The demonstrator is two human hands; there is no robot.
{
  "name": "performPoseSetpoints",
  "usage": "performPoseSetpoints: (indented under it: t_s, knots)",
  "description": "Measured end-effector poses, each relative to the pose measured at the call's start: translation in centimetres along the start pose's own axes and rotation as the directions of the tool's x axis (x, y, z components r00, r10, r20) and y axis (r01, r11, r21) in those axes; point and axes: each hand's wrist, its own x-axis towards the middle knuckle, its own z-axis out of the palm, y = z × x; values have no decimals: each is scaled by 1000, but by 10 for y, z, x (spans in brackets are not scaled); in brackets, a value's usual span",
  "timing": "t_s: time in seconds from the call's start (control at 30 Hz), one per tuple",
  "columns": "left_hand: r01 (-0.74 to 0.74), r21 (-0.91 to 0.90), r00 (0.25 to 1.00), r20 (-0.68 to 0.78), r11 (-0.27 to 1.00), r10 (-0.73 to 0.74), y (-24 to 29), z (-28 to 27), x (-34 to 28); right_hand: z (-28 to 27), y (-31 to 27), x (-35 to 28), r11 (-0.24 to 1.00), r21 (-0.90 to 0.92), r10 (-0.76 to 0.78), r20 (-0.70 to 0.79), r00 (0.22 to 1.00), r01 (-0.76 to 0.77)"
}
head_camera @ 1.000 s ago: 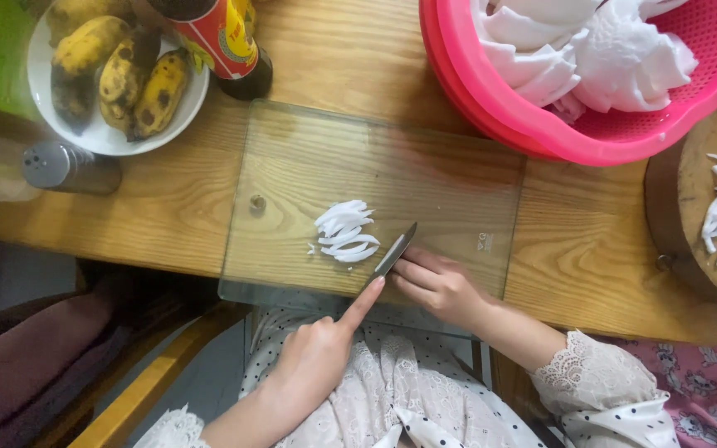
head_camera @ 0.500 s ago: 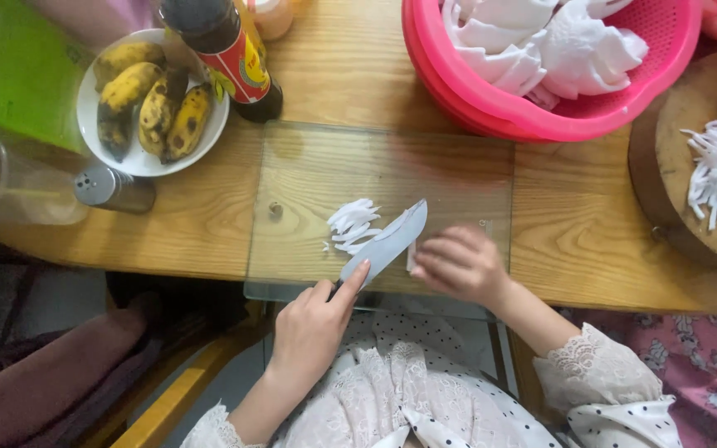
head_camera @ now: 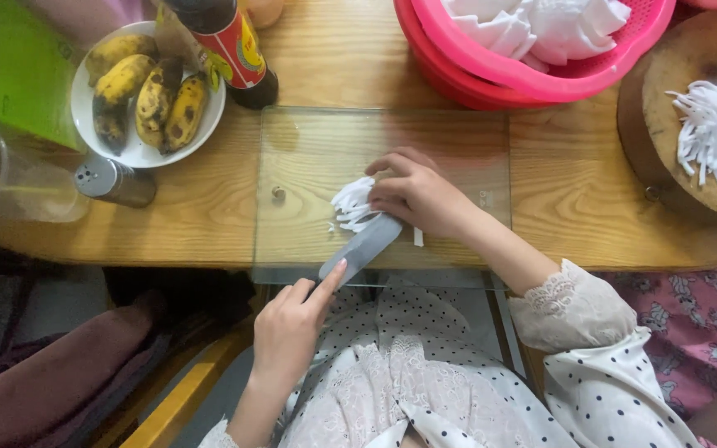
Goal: Slicing pieces of white coconut meat into thin strips on a glass cutting board using a kitchen knife.
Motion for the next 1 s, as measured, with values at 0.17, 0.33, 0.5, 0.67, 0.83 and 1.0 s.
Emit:
performPoseSetpoints:
  t_s: [0.17,0.33,0.5,0.67,0.83,1.0]
  knots:
    - [74,-159,996,61,984,-65,-4,-3,-11,7,15,-1,998,30,45,56,997,-46]
    - [187,-293,969,214,937,-127,-9,-3,-17,-27,16,-37,991,13,133,157,979,-137]
    - [204,-385,964,241,900,-116,-5,-3,-8,-25,11,-68,988,-145,93,273,958,-54]
    - [172,-412,969,234,895,-79,0,-5,3,-8,-4,-69,982,-162,103,56,993,-93]
    - [186,-388,957,279,903,-77,2,-11,8,-6,-19,-86,980,-149,120,-71,990,-130]
    - [109,-378,976,218,919,-27,4,-6,7,7,-27,-97,903,-414,-162,-80,984,115]
